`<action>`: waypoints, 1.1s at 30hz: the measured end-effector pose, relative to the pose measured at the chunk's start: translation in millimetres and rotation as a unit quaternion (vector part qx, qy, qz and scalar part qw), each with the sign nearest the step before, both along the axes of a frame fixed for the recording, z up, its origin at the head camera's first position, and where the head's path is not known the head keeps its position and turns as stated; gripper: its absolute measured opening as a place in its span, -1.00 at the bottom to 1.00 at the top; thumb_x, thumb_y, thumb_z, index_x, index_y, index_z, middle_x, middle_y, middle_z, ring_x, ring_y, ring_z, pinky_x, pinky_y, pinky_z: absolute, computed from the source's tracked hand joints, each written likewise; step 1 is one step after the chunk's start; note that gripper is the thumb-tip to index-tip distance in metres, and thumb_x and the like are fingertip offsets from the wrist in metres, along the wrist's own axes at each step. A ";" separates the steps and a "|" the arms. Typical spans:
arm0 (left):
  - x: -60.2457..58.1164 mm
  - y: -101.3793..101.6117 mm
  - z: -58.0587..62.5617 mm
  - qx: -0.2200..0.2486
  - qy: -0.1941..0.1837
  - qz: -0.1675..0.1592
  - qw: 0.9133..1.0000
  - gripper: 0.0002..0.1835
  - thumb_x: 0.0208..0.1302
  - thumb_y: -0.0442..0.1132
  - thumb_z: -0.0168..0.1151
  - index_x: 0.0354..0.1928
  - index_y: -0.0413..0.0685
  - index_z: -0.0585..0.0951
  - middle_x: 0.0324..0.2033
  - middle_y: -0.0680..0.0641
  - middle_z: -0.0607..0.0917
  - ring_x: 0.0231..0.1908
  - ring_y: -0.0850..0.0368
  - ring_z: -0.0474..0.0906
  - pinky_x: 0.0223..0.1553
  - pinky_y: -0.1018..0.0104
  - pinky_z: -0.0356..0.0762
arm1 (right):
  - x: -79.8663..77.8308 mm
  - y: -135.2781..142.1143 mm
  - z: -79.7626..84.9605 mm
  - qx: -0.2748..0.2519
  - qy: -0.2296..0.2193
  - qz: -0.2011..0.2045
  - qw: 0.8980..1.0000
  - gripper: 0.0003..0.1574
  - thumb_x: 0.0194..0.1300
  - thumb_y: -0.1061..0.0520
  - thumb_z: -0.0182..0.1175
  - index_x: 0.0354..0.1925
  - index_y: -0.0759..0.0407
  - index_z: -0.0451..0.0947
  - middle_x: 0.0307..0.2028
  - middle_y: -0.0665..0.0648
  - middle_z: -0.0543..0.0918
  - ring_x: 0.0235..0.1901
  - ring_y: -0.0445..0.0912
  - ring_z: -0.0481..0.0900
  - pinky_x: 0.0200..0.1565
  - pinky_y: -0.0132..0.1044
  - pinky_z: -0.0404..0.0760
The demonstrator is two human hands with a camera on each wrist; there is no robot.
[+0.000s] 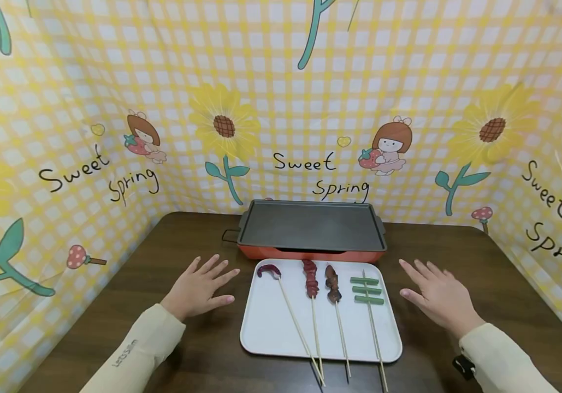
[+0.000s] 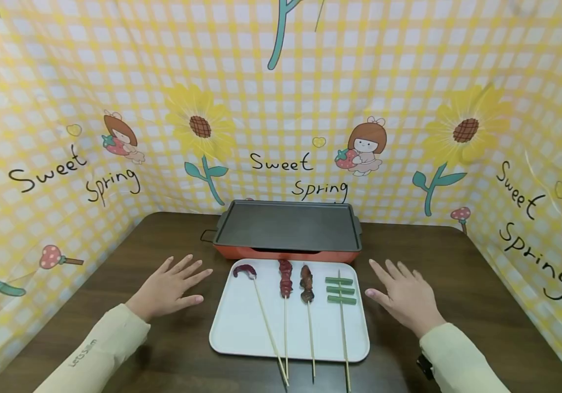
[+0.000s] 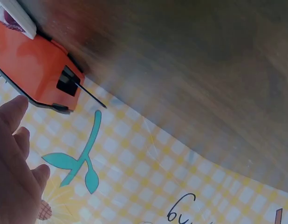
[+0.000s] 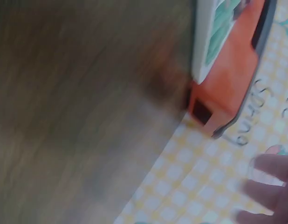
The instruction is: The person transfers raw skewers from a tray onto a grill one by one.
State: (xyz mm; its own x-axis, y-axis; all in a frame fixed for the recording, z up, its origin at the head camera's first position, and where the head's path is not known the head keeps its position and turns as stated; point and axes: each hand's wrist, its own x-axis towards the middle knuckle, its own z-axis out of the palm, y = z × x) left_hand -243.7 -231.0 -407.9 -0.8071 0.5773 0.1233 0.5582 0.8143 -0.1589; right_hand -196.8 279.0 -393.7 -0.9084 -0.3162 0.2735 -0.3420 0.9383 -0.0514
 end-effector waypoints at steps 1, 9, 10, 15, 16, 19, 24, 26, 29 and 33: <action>1.0 0.7 0.0 0.000 -0.002 -0.001 1.000 -0.27 0.31 0.37 -0.14 0.36 0.10 0.40 0.30 -0.19 0.40 0.37 -0.20 0.15 0.28 -0.26 0.03 | 2.8 -2.8 0.9 -0.013 -0.008 -0.003 1.000 -0.19 0.35 -0.33 -0.01 0.35 0.13 0.29 0.10 0.39 0.54 0.03 0.26 0.54 -0.14 0.10 0.54; 5.1 11.8 -0.2 -0.015 -0.023 -0.025 0.999 -0.30 0.34 0.33 -0.12 0.36 0.07 0.40 0.29 -0.18 0.42 0.36 -0.20 0.17 0.27 -0.26 0.05 | 18.8 -21.5 3.9 -0.113 -0.098 -0.035 0.988 -0.33 0.46 -0.22 -0.08 0.24 0.21 0.45 -0.36 0.19 0.70 -0.35 0.08 0.67 -0.58 -0.14 0.45; 5.7 13.4 0.1 -0.016 -0.025 -0.030 0.999 -0.30 0.34 0.32 -0.12 0.36 0.07 0.40 0.29 -0.17 0.43 0.36 -0.20 0.17 0.27 -0.26 0.05 | 20.1 -23.7 3.4 -0.125 -0.108 -0.037 0.986 -0.36 0.47 -0.19 -0.09 0.21 0.22 0.48 -0.33 0.22 0.71 -0.30 0.10 0.68 -0.54 -0.10 0.49; 8.4 21.3 1.6 -0.025 -0.033 -0.043 0.998 -0.32 0.34 0.29 -0.07 0.35 0.04 0.41 0.28 -0.12 0.45 0.36 -0.17 0.17 0.28 -0.25 0.04 | 27.5 -32.3 0.6 -0.197 -0.178 -0.060 0.962 -0.34 0.50 -0.19 -0.14 0.13 0.30 0.54 -0.34 0.17 0.71 -0.44 0.02 0.66 -0.43 -0.10 0.51; 8.6 23.0 1.9 -0.025 -0.035 -0.045 0.998 -0.32 0.34 0.28 -0.06 0.35 0.04 0.41 0.28 -0.12 0.45 0.36 -0.17 0.17 0.28 -0.25 0.04 | 29.0 -33.5 -0.5 -0.212 -0.195 -0.070 0.955 -0.32 0.50 -0.20 -0.15 0.14 0.32 0.52 -0.39 0.12 0.69 -0.53 -0.02 0.63 -0.46 -0.13 0.49; 8.4 26.7 0.0 -0.029 -0.047 -0.050 0.997 -0.33 0.34 0.27 -0.04 0.35 0.05 0.41 0.28 -0.11 0.45 0.37 -0.16 0.16 0.28 -0.26 0.03 | 34.1 -37.0 -5.1 -0.248 -0.233 -0.094 0.936 -0.29 0.48 -0.24 -0.14 0.13 0.31 0.52 -0.49 0.00 0.61 -0.73 -0.09 0.48 -0.55 -0.21 0.40; 5.7 29.3 -7.9 -0.065 -0.058 -0.061 0.994 -0.32 0.33 0.31 -0.10 0.36 0.11 0.40 0.30 -0.09 0.43 0.38 -0.13 0.15 0.28 -0.23 0.05 | 40.5 -44.5 -14.7 -0.271 -0.248 -0.089 0.926 -0.52 0.39 -0.13 0.08 -0.02 0.22 0.61 -0.62 -0.01 0.53 -0.75 -0.10 0.47 -0.58 -0.25 0.42; 5.4 30.2 -11.4 -0.085 -0.054 -0.071 0.992 -0.30 0.33 0.35 -0.15 0.36 0.15 0.41 0.30 -0.06 0.43 0.38 -0.10 0.16 0.29 -0.20 0.07 | 41.7 -47.4 -16.8 -0.276 -0.246 -0.089 0.925 -0.63 0.33 -0.04 0.17 -0.10 0.22 0.64 -0.67 -0.02 0.51 -0.73 -0.12 0.48 -0.57 -0.26 0.42; 5.6 31.5 -14.8 -0.111 -0.053 -0.085 0.989 -0.28 0.32 0.40 -0.23 0.35 0.18 0.42 0.29 -0.03 0.44 0.37 -0.07 0.18 0.29 -0.16 0.09 | 43.1 -50.2 -20.0 -0.285 -0.241 -0.084 0.924 -0.71 0.23 0.07 0.25 -0.18 0.27 0.64 -0.72 -0.01 0.52 -0.73 -0.13 0.50 -0.55 -0.27 0.45; 5.4 31.5 -17.1 -0.126 -0.062 -0.085 0.986 -0.25 0.32 0.42 -0.28 0.34 0.18 0.42 0.30 -0.02 0.43 0.38 -0.05 0.17 0.29 -0.14 0.08 | 45.0 -52.9 -24.9 -0.329 -0.272 -0.054 0.903 -0.67 0.14 0.18 0.29 -0.19 0.42 0.59 -0.73 0.05 0.55 -0.76 -0.10 0.53 -0.58 -0.26 0.55</action>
